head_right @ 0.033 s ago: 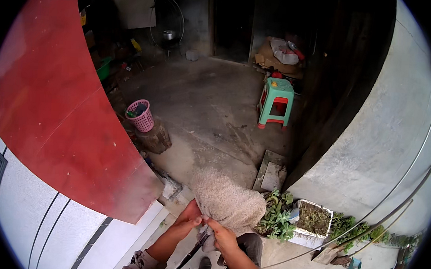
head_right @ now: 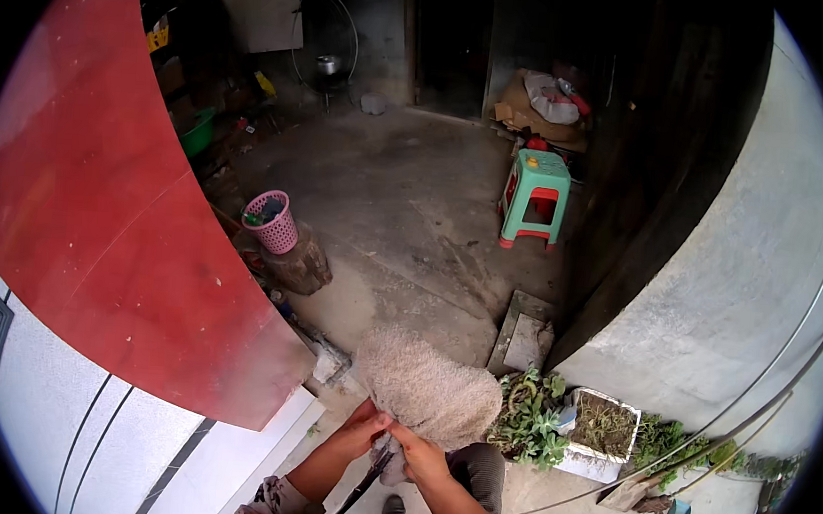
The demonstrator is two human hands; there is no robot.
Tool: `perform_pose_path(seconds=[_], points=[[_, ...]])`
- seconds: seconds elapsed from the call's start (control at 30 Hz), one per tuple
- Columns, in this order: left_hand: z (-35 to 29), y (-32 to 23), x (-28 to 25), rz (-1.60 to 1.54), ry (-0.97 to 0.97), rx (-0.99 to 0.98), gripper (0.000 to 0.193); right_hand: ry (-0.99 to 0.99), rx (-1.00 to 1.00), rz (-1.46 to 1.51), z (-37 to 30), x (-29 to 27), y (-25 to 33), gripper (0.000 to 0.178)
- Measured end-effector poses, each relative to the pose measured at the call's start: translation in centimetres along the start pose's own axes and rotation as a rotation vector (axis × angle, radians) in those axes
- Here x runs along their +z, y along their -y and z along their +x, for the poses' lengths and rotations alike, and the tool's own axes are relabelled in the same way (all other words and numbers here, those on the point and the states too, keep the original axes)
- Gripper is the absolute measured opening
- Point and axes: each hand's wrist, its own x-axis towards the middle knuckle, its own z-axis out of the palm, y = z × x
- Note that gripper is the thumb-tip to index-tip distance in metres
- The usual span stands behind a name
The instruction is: The person mops a concrete patio and an indoor room using a mop and buckets. They then retrieve a net on a pole, attach a cloth to it, and walk into a storage area.
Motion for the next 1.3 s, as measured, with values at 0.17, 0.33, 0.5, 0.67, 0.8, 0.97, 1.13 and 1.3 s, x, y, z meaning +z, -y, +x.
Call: perform_pose_path(seconds=[0.17,0.33,0.5,0.67,0.8,0.97,1.13,1.3], points=[[9.5,-1.8,-4.7,0.001,-0.099,-0.308,0.059,-0.033,0.291,-0.171,13.2,1.8,3.5,0.031],[22.5,-5.7,-10.0,0.168,0.013,-0.371,0.047,0.123,0.347,-0.157,25.8,7.8,11.6,0.043],[32.7,-14.8,-8.3,0.091,-0.023,-0.245,0.05,0.234,0.558,-0.103,33.8,12.1,18.7,0.039],[38.8,-21.1,-9.5,0.224,-0.231,-0.273,0.039,0.416,0.594,-0.135,40.4,19.1,23.5,0.03],[42.3,-26.2,-11.8,0.278,-0.403,-0.186,0.036,0.48,0.725,-0.253,45.2,25.8,26.1,0.027],[46.9,-32.4,-15.0,0.133,-0.574,-0.139,0.05,0.639,0.833,-0.286,51.6,34.1,28.4,0.037],[53.4,-36.3,-24.3,0.219,-0.575,-0.282,0.047,0.831,0.662,-0.491,63.7,40.3,25.1,0.032],[60.0,-42.8,-30.6,0.008,-0.662,-0.105,0.044,0.898,0.572,-0.601,71.3,51.1,28.8,0.043]])
